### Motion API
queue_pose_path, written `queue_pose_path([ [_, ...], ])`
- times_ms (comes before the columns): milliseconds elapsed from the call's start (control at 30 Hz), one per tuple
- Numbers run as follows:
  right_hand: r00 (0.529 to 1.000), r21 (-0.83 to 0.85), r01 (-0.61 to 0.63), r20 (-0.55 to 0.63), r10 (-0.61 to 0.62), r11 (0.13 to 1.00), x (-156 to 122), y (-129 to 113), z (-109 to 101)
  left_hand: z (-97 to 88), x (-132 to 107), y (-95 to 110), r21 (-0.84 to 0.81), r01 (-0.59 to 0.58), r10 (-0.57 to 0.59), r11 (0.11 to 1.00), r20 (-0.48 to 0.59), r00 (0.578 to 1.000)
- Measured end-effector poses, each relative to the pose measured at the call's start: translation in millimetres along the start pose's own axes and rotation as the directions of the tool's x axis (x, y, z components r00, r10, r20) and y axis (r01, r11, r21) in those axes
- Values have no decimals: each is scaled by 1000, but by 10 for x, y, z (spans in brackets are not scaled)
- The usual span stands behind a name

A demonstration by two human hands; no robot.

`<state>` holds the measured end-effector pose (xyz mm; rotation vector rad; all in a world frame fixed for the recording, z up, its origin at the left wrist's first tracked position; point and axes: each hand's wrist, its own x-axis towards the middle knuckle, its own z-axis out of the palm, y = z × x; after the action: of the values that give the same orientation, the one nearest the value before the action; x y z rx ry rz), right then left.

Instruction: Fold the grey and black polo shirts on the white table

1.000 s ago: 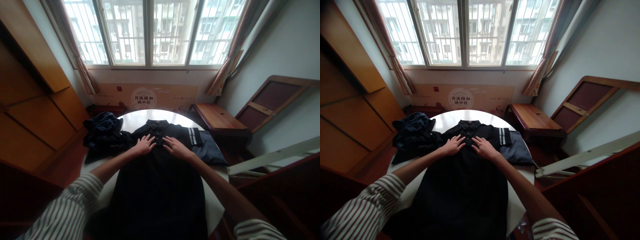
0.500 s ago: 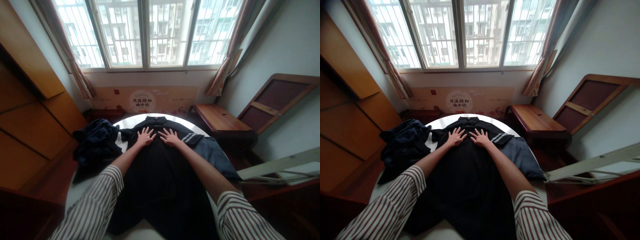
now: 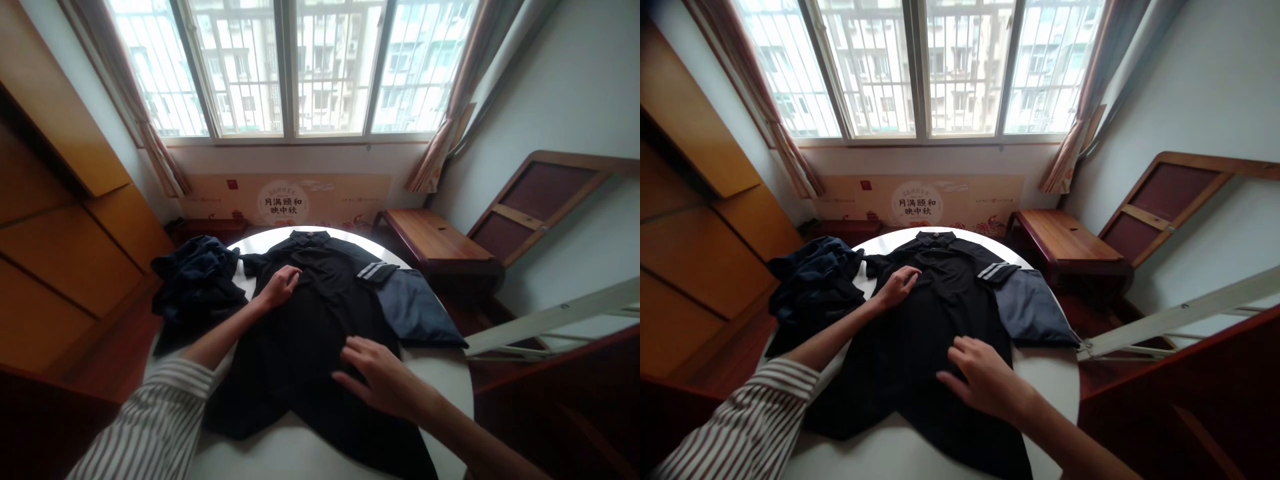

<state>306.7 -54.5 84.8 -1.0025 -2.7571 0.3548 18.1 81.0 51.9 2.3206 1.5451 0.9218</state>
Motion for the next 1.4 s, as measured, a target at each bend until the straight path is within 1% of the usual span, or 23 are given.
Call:
queue_pose_path([
  [67,1000,47,8,11,-8,999,-494,-107,56,-252,-505,227,-75,-108,115,991,87,990],
  [100,1000,34,18,-7,-18,999,-693,-133,106,-378,-782,348,-96,-139,154,986,175,973],
  [133,999,-1,32,-37,-32,999,-855,-146,167,-493,-1057,466,-101,-160,182,982,272,945],
  [167,996,-44,48,-71,-51,998,-977,-148,232,-590,-1316,572,-79,-179,196,981,354,914],
  [233,988,-112,70,-131,-85,991,-1110,-135,360,-707,-1751,728,-14,-205,190,979,438,879],
  [300,983,-120,87,-149,-105,989,-1123,-113,457,-713,-2042,789,68,-200,147,977,458,877],
  [400,991,-86,58,-117,-68,995,-1036,-83,504,-606,-2256,753,154,-185,100,971,443,891],
  [500,997,-80,-23,-73,17,997,-1000,-87,398,-577,-2355,761,176,-189,88,966,465,881],
  [567,998,-56,-56,-40,54,997,-1058,-121,240,-677,-2401,872,160,-154,51,975,514,856],
  [633,997,21,-71,18,71,997,-1153,-162,35,-842,-2406,1043,107,-110,27,988,582,813],
  [700,994,139,-60,101,47,988,-1207,-171,-176,-993,-2323,1191,11,-117,81,993,658,749],
  [733,994,200,-39,111,17,979,-1189,-153,-269,-1036,-2233,1225,-34,-138,125,990,670,732],
  [767,996,255,-10,92,-14,967,-1128,-118,-345,-1047,-2105,1221,-69,-160,166,985,654,738],
  [800,998,296,15,48,-31,955,-1017,-70,-400,-1024,-1938,1176,-90,-177,194,980,611,767],
  [867,997,310,38,-78,-15,950,-647,43,-435,-884,-1488,980,-76,-170,186,983,441,878],
  [900,992,282,23,-126,13,959,-400,94,-412,-779,-1217,847,-59,-153,164,986,373,913],
  [967,989,169,16,-147,9,985,156,156,-290,-536,-630,566,44,-116,104,992,211,972],
  [1033,995,77,54,-93,-47,996,694,146,-89,-299,-61,320,209,-24,-6,978,139,990],
  [1067,995,32,86,-57,-84,996,923,116,27,-193,190,217,282,19,-63,959,148,987],
  [1133,988,9,153,-4,-153,988,1261,24,261,-16,593,41,346,73,-138,936,169,976],
  [1200,976,27,210,55,-211,977,1432,-78,459,122,854,-122,383,130,-216,914,192,957],
  [1300,958,82,246,129,-255,966,1456,-188,626,280,1048,-376,444,237,-363,864,222,905],
  [1400,950,131,261,144,-279,957,1365,-233,665,388,1138,-605,478,305,-458,824,245,854],
])
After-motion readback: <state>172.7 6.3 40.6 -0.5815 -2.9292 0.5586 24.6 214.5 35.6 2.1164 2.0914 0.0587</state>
